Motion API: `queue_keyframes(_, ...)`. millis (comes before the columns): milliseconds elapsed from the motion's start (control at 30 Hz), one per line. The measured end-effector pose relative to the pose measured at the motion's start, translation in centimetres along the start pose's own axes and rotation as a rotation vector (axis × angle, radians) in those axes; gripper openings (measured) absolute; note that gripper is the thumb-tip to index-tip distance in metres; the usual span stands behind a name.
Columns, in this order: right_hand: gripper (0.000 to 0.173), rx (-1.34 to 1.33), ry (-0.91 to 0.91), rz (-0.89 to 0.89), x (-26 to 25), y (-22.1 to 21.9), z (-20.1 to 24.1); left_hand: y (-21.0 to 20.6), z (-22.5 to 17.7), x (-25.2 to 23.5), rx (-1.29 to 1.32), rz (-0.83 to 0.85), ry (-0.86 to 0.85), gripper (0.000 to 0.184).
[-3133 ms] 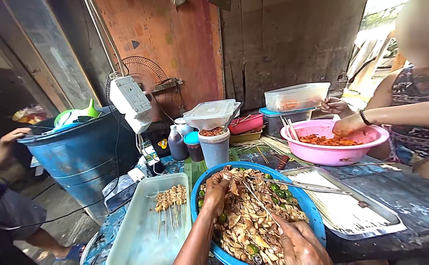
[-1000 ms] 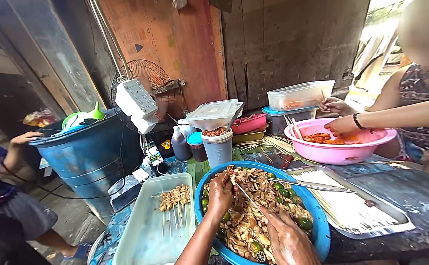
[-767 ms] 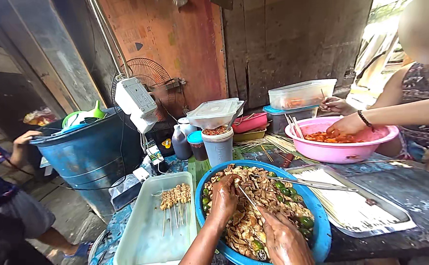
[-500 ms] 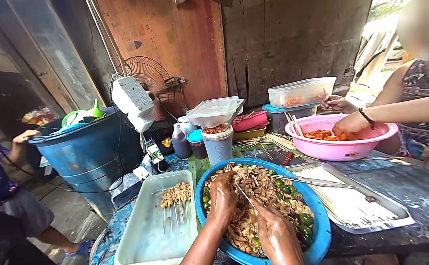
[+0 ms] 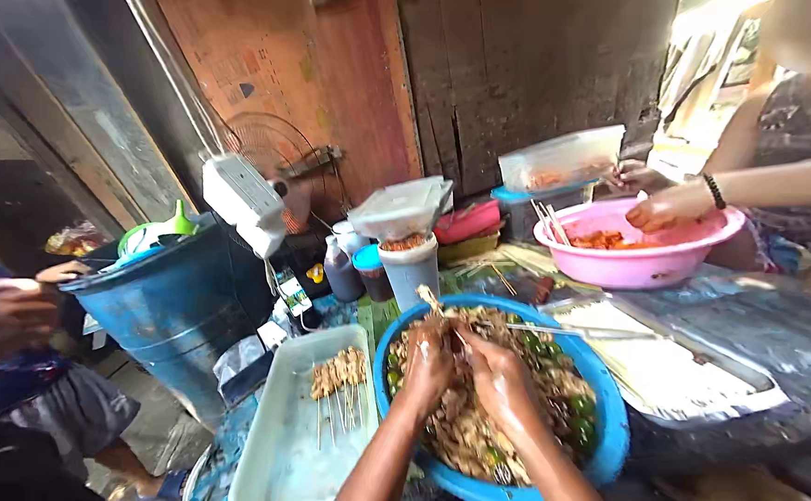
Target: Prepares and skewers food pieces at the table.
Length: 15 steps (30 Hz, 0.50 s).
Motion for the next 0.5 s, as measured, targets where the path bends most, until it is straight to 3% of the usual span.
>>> queue_keyframes(67, 0.036, -0.013, 0.032, 0.02, 0.8, 0.6, -0.8, 0.3, 0.3, 0.5, 0.153, -0.065, 0.031, 0.026)
queue_keyframes(167, 0.038, -0.087, 0.041, 0.037, 2.4, 0.8, -2.0, 0.7, 0.6, 0.0, 0.627, -0.426, 0.154, 0.02)
queue_keyframes(200, 0.039, -0.13, 0.018, 0.066, 2.6, 0.8, -2.3, 1.1, 0.4, -0.6, 0.808, -0.444, 0.224, 0.023)
queue_keyframes(300, 0.039, -0.178, 0.002, 0.092, 3.3, 0.3, -2.8, 1.7, -0.3, -1.8, 1.286, -0.279, 0.451, 0.034)
queue_keyframes(367, 0.04, -0.173, 0.012, 0.086, 3.5, 0.1, -2.8, 1.3, -0.9, -2.3, 1.509, -0.193, 0.477, 0.033)
queue_keyframes(500, 0.039, -0.185, 0.025, 0.048, 4.2, -0.1, -2.7, 0.1, -2.0, -2.5, 1.665, -0.256, 0.49, 0.024)
Point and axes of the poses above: each hand's wrist, its own x-axis away from the middle knuckle, its own y-axis out of the back of the hand, z = x × y, the point moved 1 cm from there along -x, towards the middle knuckle, and after that the axes turned 13 degrees about z, right-handed, at the moved point
